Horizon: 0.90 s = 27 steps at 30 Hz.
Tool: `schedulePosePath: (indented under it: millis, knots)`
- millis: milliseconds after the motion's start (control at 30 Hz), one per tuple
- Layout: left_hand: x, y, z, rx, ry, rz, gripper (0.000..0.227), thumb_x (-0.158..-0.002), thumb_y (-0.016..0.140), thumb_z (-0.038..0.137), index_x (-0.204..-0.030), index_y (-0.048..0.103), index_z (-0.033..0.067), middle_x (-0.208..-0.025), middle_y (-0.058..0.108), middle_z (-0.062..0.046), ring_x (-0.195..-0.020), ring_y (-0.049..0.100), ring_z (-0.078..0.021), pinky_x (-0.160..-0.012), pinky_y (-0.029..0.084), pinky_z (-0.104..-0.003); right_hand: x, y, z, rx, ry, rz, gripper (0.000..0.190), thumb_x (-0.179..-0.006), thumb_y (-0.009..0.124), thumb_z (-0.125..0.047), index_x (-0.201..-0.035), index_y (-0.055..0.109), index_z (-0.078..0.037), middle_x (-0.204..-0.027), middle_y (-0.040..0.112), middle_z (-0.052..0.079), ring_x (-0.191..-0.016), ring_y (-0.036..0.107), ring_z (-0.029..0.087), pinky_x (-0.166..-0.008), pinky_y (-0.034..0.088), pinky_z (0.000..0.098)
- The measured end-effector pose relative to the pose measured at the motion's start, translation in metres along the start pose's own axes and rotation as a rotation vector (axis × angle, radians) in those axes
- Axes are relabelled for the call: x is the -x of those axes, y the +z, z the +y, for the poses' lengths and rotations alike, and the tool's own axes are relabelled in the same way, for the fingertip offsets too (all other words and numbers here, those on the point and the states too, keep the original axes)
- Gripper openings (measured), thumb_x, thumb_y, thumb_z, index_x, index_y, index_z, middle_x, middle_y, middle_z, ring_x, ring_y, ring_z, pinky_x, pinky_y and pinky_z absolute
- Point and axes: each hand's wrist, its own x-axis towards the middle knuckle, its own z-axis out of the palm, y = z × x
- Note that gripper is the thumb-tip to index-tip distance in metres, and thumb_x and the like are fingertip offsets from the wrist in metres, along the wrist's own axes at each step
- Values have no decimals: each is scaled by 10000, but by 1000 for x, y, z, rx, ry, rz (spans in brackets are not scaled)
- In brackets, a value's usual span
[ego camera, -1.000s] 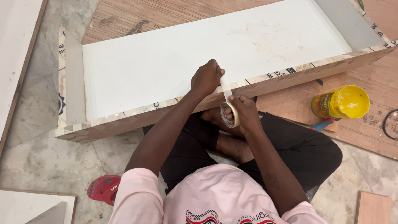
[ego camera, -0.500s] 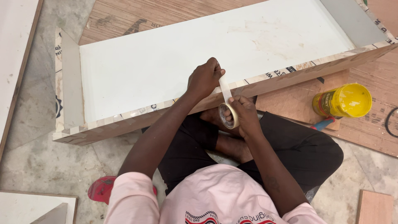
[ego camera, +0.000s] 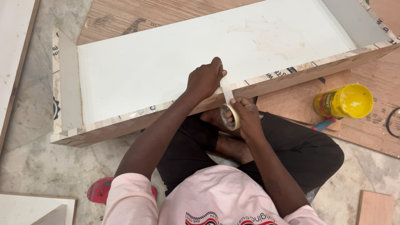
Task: The person sits on the floor and applies masking tape along the edges of a white wooden furniture panel. They carefully align and press the tape onto the side and top edges of the panel, smoothing it down with their fingers.
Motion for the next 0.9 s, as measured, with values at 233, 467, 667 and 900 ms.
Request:
schedulePosePath:
  millis: [233,467,667,900]
  knots:
    - [7,2,2,25,-57,11,254,-1021,599,350,-972,566,103,-660,658,-41,-619,658,-223,-603,492,-415,-2,-4,5,8,50,7,200,-1002,659,-226,-963,617,-35,-668,659,72,-506,595,104,-470,506,225]
    - [2,1,-1,97,-145,-17,255,-1012,609,361,-932,588,119,-658,665,-5,-619,664,-163,-621,497,-368,1,1,-1,11,60,18,211,-990,667,-240,-992,630,-33,-664,659,63,-507,596,99,-478,506,222]
    - [-4,4,-2,138,-200,-40,248,-1020,589,351,-939,585,117,-689,700,3,-654,707,-131,-664,509,-347,-4,5,-5,-2,63,15,210,-990,669,-234,-1005,641,-26,-667,658,58,-504,589,95,-477,504,219]
    - [-16,18,-17,174,-323,-140,243,-1011,589,368,-949,613,134,-733,732,7,-716,722,-123,-724,519,-354,-6,3,-1,4,40,-1,213,-999,667,-228,-982,639,-17,-670,659,62,-508,589,95,-477,503,223]
